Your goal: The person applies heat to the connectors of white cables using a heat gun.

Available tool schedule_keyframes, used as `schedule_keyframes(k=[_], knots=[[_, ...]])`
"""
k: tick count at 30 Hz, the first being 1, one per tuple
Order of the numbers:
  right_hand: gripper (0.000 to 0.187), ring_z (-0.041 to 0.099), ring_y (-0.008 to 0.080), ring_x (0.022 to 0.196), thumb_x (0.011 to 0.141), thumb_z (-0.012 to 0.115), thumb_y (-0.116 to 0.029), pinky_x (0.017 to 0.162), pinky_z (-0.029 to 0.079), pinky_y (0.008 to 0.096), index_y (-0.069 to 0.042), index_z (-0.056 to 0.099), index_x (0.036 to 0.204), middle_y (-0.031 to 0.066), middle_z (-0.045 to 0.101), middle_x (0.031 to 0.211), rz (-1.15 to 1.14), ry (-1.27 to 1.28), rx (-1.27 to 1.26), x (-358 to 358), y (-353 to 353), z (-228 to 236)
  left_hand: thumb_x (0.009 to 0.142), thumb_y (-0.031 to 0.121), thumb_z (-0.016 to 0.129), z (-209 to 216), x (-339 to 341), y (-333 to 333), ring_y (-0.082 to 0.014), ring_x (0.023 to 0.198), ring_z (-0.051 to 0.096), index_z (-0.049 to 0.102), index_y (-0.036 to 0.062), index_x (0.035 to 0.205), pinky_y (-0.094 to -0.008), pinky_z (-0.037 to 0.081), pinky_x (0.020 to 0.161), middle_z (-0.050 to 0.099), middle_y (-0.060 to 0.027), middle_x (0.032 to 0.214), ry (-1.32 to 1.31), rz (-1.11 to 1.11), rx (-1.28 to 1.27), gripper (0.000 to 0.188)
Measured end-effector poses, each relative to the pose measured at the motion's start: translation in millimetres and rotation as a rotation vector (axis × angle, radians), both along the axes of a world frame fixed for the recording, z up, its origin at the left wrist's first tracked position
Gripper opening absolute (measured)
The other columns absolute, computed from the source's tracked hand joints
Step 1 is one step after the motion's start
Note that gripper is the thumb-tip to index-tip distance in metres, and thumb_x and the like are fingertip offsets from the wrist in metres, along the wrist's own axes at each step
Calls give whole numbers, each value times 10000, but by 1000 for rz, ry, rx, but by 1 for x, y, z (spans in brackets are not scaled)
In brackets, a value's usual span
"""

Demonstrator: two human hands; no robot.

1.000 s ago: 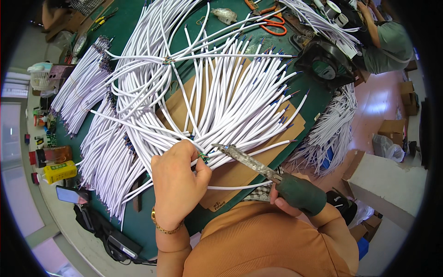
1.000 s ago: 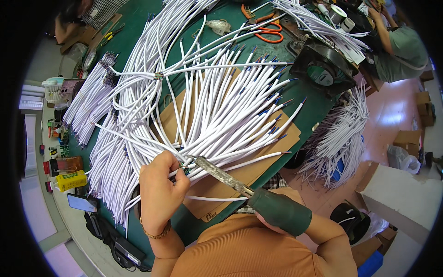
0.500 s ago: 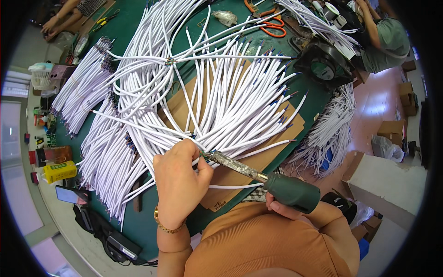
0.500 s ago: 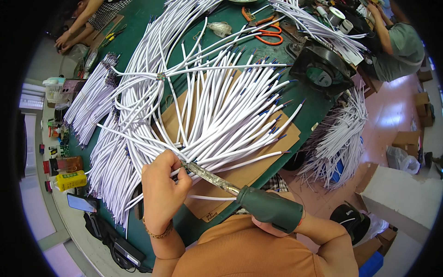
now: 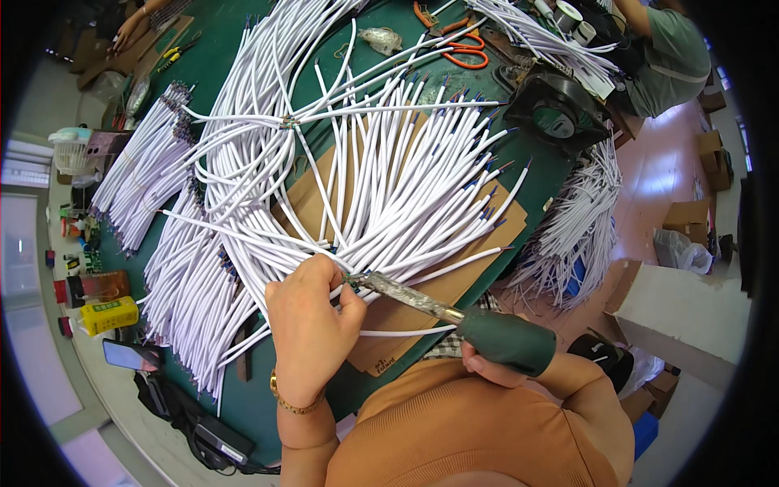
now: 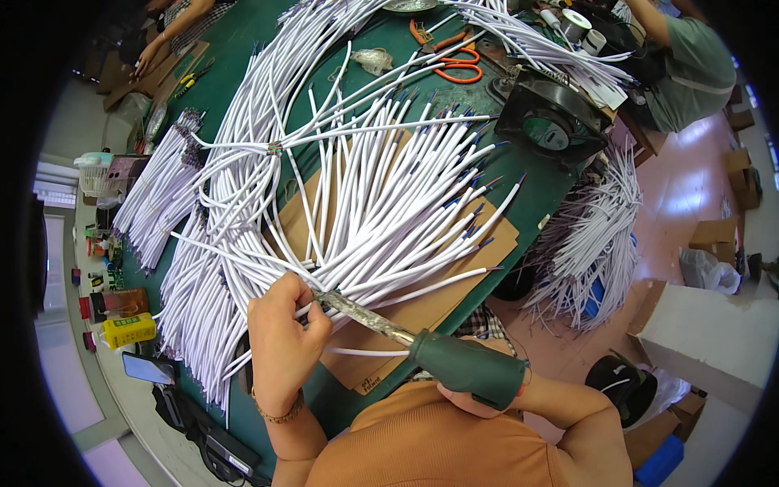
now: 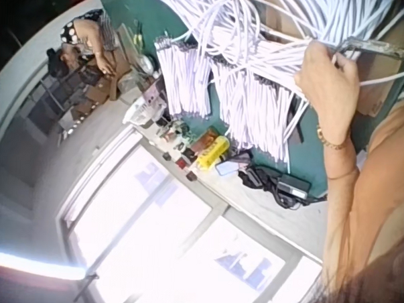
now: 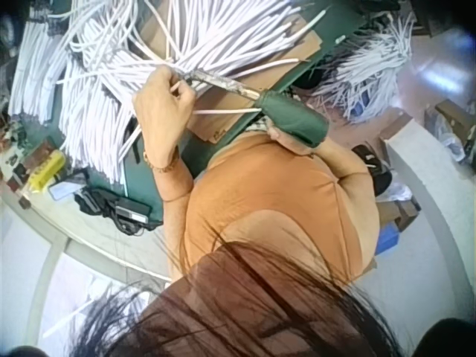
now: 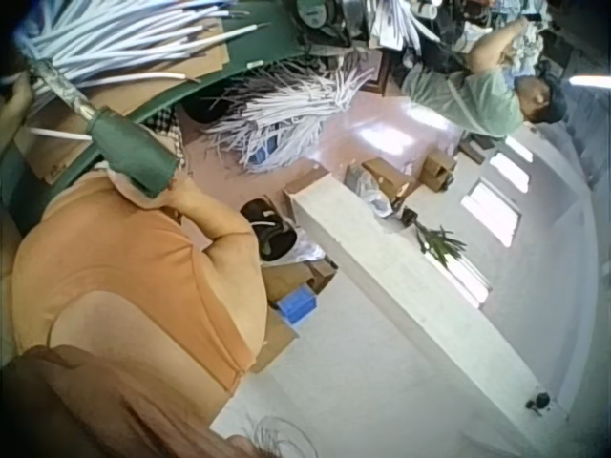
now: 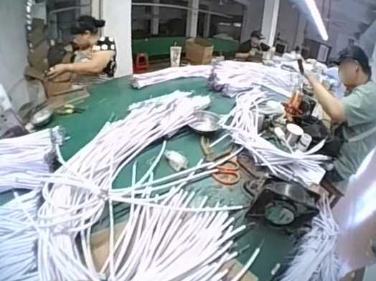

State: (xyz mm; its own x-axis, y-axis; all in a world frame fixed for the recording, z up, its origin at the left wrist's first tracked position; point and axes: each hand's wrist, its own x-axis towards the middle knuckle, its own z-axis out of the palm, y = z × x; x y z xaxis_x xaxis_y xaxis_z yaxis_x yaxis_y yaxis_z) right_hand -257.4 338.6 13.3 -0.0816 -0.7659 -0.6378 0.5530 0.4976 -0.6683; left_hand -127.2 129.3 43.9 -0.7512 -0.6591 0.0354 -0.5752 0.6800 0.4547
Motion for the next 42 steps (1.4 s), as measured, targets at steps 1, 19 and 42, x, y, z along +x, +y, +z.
schedule_keyframes(k=[1, 19, 42], knots=[[71, 528, 170, 586, 783, 546, -117, 552, 434, 285, -68, 562, 734, 26, 549, 659, 126, 437, -330, 4, 4, -3, 654, 50, 589, 0, 0, 0, -269, 601, 516, 506, 63, 724, -370, 292, 585, 534, -67, 627, -1, 1, -2, 110], [142, 544, 163, 653, 830, 522, -181, 612, 434, 280, -63, 573, 770, 17, 572, 713, 282, 784, -303, -5, 10, 4, 667, 30, 572, 1, 1, 1, -311, 588, 489, 495, 24, 701, -364, 317, 598, 531, -123, 635, 67, 14, 20, 84], [356, 513, 145, 627, 867, 541, -180, 682, 439, 343, -121, 333, 1150, 40, 493, 750, -728, 450, -660, 14, 19, -13, 833, -6, 570, 1, 6, -11, -225, 630, 531, 567, -54, 1138, -302, 428, 608, 575, -128, 768, 616, -34, -119, 309]])
